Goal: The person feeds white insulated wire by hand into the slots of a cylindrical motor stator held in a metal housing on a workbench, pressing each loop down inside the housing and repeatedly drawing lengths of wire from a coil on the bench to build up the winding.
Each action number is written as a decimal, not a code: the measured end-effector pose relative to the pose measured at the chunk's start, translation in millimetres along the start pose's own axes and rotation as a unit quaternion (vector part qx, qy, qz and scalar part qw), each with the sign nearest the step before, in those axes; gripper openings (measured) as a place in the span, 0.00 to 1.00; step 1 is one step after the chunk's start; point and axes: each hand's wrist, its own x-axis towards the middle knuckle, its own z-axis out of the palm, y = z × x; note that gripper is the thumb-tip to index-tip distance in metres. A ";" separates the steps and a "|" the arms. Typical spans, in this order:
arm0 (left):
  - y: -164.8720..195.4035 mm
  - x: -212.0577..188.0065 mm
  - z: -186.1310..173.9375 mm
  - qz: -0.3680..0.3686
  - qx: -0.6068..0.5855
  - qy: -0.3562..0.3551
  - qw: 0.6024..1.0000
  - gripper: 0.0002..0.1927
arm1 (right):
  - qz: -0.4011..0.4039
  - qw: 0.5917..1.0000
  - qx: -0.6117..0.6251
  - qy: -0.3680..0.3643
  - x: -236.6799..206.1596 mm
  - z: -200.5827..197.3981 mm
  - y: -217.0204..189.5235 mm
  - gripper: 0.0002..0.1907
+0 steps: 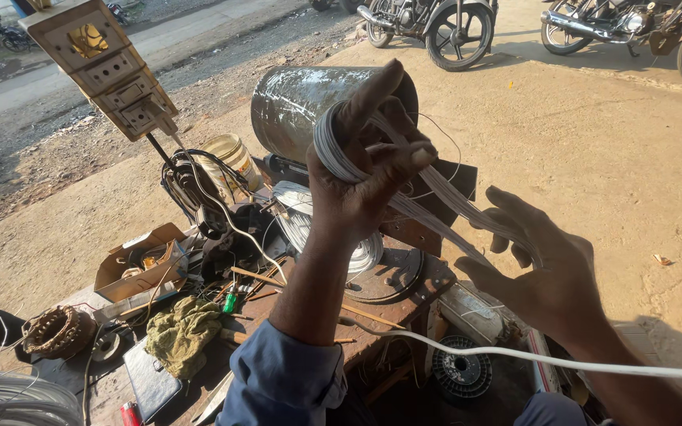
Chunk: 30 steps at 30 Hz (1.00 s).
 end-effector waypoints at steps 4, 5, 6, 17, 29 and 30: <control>-2.5 -4.8 -14.8 0.012 -0.122 -0.103 0.987 0.26 | 0.108 0.989 -0.040 -0.089 -1.5 -1.8 -0.3 0.64; -5.1 -5.8 -16.4 0.012 -0.128 -0.102 0.987 0.25 | 0.055 0.995 -0.012 -0.079 -1.4 -3.0 -0.6 0.63; -7.8 -6.9 -18.1 0.013 -0.133 -0.100 0.986 0.24 | 0.002 0.998 0.016 -0.068 0.3 -4.6 -0.3 0.63; -31.5 -17.0 -21.2 -0.028 -0.207 -0.092 0.974 0.28 | -0.173 0.980 0.083 -0.053 62.1 -22.2 -18.8 0.22; -35.5 -24.7 -27.5 -0.181 -0.210 -0.068 0.958 0.45 | -0.500 0.855 -0.058 0.123 94.4 11.8 -54.4 0.05; -33.6 -27.6 -31.7 -0.198 -0.172 -0.078 0.962 0.46 | -0.486 0.863 -0.038 0.129 92.4 13.4 -54.3 0.03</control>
